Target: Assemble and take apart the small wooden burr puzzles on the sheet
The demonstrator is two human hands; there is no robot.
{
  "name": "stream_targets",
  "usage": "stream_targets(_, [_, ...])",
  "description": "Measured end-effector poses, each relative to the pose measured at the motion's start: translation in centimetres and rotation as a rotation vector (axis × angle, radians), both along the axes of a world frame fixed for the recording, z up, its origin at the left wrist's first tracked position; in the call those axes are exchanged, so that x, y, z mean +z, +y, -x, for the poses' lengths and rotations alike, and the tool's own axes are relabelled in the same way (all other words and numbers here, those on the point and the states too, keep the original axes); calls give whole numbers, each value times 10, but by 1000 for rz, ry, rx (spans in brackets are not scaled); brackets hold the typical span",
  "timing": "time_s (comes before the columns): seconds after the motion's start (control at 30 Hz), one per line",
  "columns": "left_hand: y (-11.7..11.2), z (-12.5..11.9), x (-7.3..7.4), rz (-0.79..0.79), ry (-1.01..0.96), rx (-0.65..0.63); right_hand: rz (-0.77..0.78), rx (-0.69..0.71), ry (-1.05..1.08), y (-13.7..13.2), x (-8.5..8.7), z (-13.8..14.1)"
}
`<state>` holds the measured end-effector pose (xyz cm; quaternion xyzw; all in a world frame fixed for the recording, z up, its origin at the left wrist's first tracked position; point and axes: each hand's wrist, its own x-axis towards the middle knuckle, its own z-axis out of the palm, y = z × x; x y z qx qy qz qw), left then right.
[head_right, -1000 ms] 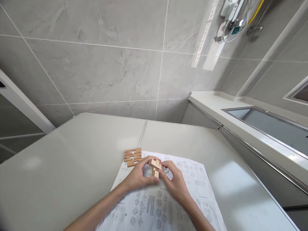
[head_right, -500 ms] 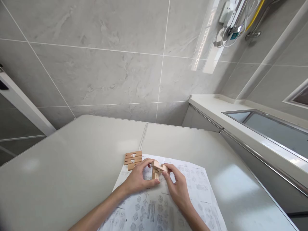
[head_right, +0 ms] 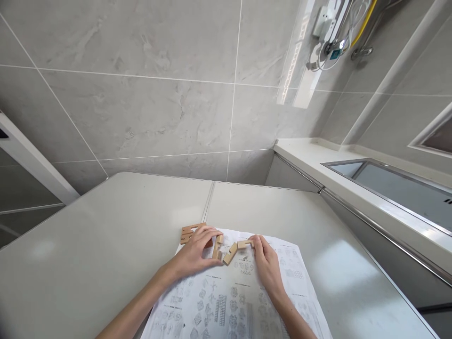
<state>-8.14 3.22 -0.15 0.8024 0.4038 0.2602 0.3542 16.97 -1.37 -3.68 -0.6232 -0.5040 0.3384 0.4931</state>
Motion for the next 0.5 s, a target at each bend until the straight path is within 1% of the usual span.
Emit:
stream_targets(0.07, [0, -1, -3, -73, 23, -68, 9, 45, -67, 0, -2, 0])
stream_targets(0.13, [-2, -3, -6, -123, 37, -108, -4, 95, -144, 0, -3, 2])
stream_targets(0.27, [-6, -9, -10, -209, 99, -120, -18, 166, -259, 1, -7, 5])
stream_targets(0.4, [-8, -12, -11, -287, 173, -138, -1, 152, -305, 2, -13, 6])
stream_targets(0.5, [-9, -13, -11, -329, 180, -142, -22, 134, -334, 2, -17, 7])
